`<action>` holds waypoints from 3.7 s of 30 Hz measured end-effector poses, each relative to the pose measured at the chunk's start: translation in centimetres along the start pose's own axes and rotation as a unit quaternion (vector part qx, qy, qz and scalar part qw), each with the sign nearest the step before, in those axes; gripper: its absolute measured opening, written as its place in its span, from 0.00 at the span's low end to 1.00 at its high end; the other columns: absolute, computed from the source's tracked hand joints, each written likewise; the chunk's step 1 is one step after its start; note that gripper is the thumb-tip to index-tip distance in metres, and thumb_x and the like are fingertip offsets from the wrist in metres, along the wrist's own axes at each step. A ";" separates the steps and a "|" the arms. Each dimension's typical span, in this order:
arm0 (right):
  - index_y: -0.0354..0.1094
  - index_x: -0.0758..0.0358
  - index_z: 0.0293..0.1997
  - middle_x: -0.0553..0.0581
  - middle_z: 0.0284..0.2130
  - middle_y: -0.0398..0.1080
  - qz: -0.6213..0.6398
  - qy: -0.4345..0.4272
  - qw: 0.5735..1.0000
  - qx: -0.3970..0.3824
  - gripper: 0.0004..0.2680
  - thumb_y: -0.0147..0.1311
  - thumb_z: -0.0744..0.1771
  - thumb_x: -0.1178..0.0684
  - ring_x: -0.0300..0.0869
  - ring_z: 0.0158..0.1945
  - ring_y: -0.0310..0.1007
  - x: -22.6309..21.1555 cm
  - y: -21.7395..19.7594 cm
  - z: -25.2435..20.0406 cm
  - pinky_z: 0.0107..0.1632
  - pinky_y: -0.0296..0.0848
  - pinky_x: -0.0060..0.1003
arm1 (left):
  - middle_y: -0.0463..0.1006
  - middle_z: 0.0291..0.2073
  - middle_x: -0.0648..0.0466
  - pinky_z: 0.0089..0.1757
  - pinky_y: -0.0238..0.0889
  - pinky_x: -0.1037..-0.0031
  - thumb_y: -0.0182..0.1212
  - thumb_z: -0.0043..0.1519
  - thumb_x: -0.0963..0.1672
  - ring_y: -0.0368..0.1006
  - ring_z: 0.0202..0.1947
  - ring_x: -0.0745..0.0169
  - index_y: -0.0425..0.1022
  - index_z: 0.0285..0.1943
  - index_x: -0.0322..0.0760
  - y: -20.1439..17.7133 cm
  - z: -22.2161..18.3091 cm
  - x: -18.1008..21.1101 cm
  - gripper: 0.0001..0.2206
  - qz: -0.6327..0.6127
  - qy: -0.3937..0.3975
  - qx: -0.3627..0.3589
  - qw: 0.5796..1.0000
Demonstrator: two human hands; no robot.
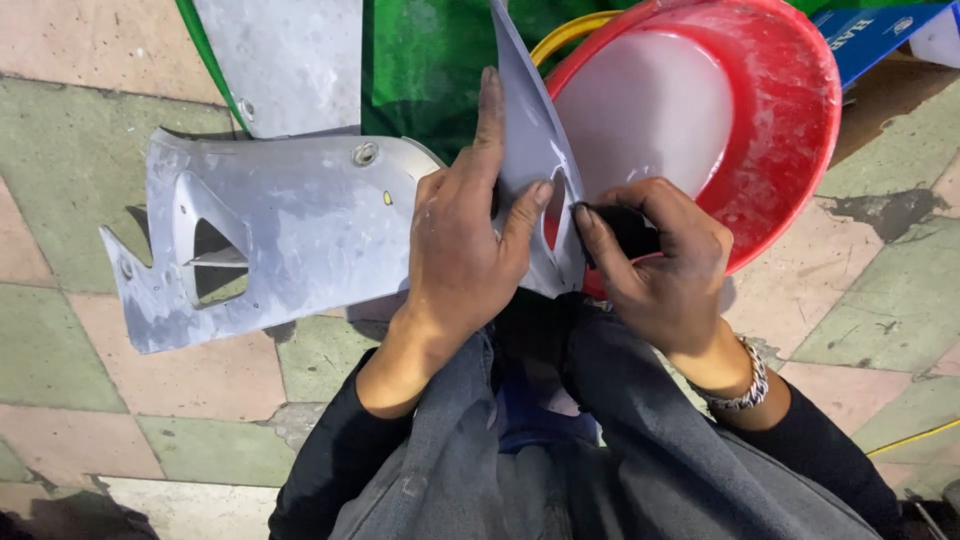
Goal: Wet sanding a motorcycle fairing using a sanding block and a bucket of water to prepare the surface.
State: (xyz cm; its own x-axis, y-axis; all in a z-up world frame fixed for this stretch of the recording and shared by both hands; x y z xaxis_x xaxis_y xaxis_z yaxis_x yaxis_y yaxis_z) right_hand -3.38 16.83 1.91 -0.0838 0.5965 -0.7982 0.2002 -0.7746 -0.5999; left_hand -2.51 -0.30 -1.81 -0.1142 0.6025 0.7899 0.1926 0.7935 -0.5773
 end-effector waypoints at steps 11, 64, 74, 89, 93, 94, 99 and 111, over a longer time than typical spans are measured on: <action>0.69 0.69 0.40 0.59 0.33 0.73 -0.036 -0.034 0.998 0.024 0.05 0.64 0.69 0.63 0.45 0.35 0.72 -0.1 0.4 1.0 0.40 0.69 0.37 | 0.79 0.63 0.55 0.60 0.65 0.59 0.49 0.76 0.53 0.79 0.55 0.58 0.34 0.83 0.48 -0.3 0.3 0.1 0.32 -0.006 0.002 -0.005 1.000; 0.70 0.68 0.40 0.58 0.32 0.74 -0.089 -0.099 0.990 0.039 0.04 0.63 0.69 0.60 0.44 0.33 0.74 -0.7 0.0 0.8 0.36 0.71 0.35 | 0.75 0.37 0.55 0.56 0.63 0.62 0.53 0.71 0.51 0.74 0.40 0.55 0.40 0.82 0.42 -0.7 -2.5 2.4 0.34 0.008 0.012 -0.074 0.997; 0.74 0.63 0.40 0.52 0.31 0.76 0.034 0.048 0.998 0.015 0.03 0.63 0.68 0.56 0.35 0.27 0.70 0.2 -0.5 1.3 0.31 0.68 0.28 | 0.75 0.37 0.56 0.56 0.61 0.64 0.53 0.70 0.52 0.74 0.41 0.56 0.41 0.81 0.43 -0.8 -2.4 2.5 0.34 0.004 -0.003 -0.071 0.997; 0.74 0.69 0.40 0.57 0.30 0.77 0.010 -0.085 0.994 0.070 0.06 0.65 0.70 0.56 0.42 0.31 0.76 -1.0 0.9 8.5 0.36 0.71 0.37 | 0.75 0.37 0.56 0.56 0.60 0.65 0.55 0.68 0.52 0.73 0.43 0.54 0.43 0.81 0.40 -0.9 -2.5 2.6 0.35 -0.005 -0.004 -0.063 0.998; 0.76 0.71 0.39 0.59 0.31 0.76 -0.017 -0.073 0.997 0.036 0.08 0.64 0.72 0.55 0.44 0.33 0.74 -0.6 -0.8 8.0 0.36 0.69 0.39 | 0.73 0.34 0.57 0.55 0.60 0.65 0.55 0.69 0.51 0.73 0.39 0.58 0.39 0.82 0.42 -0.8 -2.6 2.5 0.36 0.006 0.000 -0.066 0.998; 0.76 0.71 0.39 0.59 0.31 0.76 -0.019 -0.073 0.997 0.035 0.08 0.64 0.72 0.55 0.44 0.33 0.74 0.3 -1.4 7.1 0.36 0.69 0.39 | 0.73 0.34 0.57 0.55 0.60 0.65 0.55 0.69 0.51 0.73 0.39 0.58 0.39 0.82 0.42 -0.9 -2.6 2.6 0.36 0.004 0.001 -0.066 0.998; 0.76 0.50 0.43 0.59 0.34 0.79 -0.334 0.136 0.923 -0.132 0.09 0.61 0.67 0.41 0.67 0.35 0.77 9.0 -0.9 3.2 0.32 0.73 0.62 | 0.72 0.33 0.58 0.54 0.62 0.65 0.53 0.71 0.52 0.70 0.37 0.61 0.41 0.82 0.42 -0.8 -2.7 2.2 0.34 -0.002 0.010 -0.055 0.998; 0.72 0.69 0.47 0.59 0.37 0.77 -0.083 0.002 0.995 -0.051 0.04 0.61 0.72 0.59 0.45 0.35 0.74 1.8 -3.8 4.4 0.38 0.72 0.38 | 0.72 0.33 0.57 0.54 0.60 0.65 0.54 0.70 0.52 0.69 0.37 0.58 0.40 0.82 0.43 -0.8 -2.6 1.9 0.35 0.001 0.004 -0.067 0.998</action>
State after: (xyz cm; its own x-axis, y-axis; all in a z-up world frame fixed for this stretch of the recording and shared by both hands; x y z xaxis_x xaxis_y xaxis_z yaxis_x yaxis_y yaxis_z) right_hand -8.63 19.94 2.48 -0.1206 0.7152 -0.6884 0.2816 -0.6404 -0.7146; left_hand -0.30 -0.02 0.66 -0.1066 0.6031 0.7905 0.3222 0.7731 -0.5464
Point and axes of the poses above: each hand's wrist, its own z-axis towards the middle knuckle, its own y-axis out of the palm, x = y × z, the point moved 3 cm from there along z, towards the middle knuckle
